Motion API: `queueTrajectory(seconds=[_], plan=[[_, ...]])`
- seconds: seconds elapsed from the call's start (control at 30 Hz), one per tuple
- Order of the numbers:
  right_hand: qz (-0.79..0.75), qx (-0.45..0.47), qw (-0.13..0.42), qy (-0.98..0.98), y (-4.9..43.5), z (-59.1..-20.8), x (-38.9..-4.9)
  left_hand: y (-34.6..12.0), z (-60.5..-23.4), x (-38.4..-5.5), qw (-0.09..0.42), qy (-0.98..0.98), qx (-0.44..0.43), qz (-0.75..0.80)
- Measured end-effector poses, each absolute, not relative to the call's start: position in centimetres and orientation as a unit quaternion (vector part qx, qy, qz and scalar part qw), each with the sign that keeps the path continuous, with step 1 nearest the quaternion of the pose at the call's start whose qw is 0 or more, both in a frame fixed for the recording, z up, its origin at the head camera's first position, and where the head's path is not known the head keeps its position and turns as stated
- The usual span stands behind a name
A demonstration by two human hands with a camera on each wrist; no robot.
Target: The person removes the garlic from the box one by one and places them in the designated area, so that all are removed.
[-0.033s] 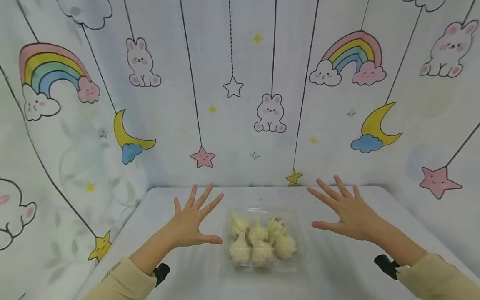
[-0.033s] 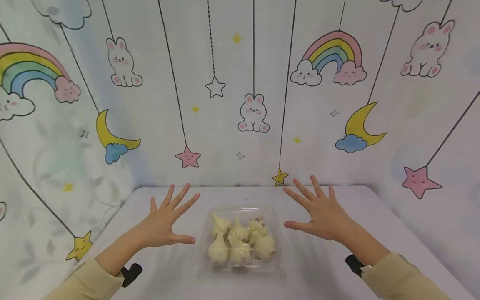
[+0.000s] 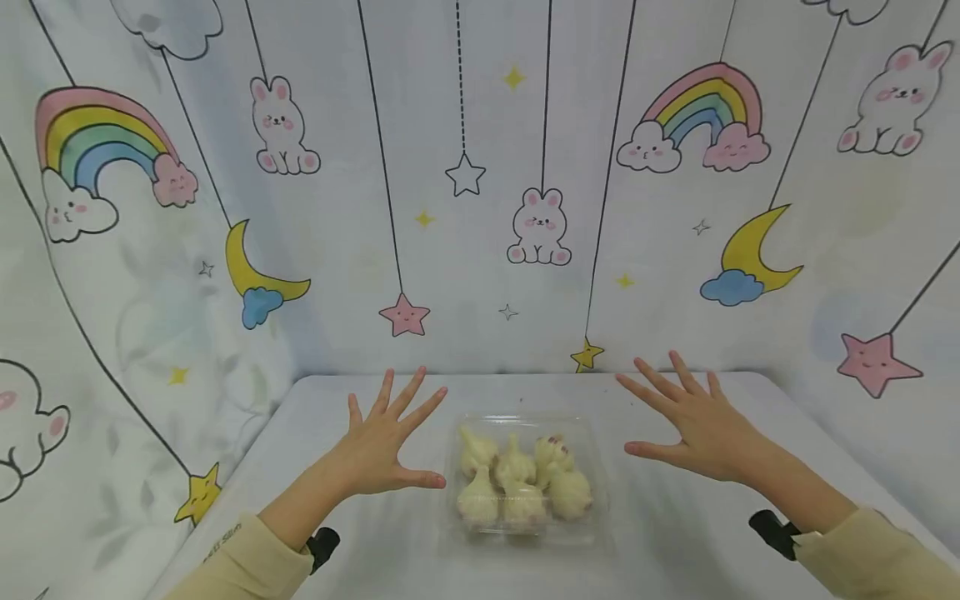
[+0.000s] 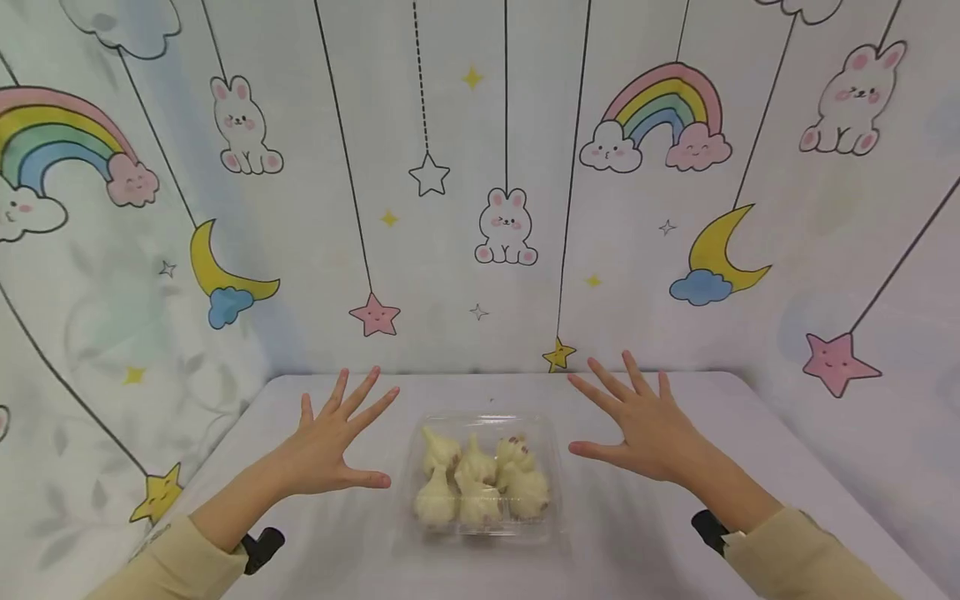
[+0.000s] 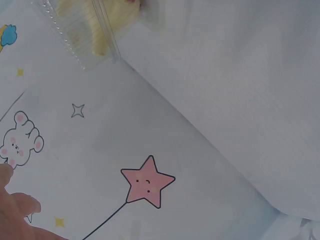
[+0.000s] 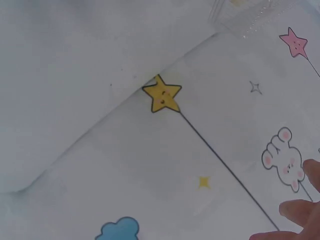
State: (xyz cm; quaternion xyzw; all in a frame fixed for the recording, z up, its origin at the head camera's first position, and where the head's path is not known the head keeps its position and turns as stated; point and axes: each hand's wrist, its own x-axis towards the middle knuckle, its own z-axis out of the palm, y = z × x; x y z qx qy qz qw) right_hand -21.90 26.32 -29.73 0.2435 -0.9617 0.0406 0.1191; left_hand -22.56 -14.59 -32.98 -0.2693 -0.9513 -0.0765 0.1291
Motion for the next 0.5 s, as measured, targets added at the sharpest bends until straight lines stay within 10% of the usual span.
queueTrajectory(seconds=[0.5], plan=[[0.101,0.234,0.105,-0.961,27.5,-30.4,-22.1,-14.6,-33.5,-22.5,0.119,-0.951,-0.266,-0.101]])
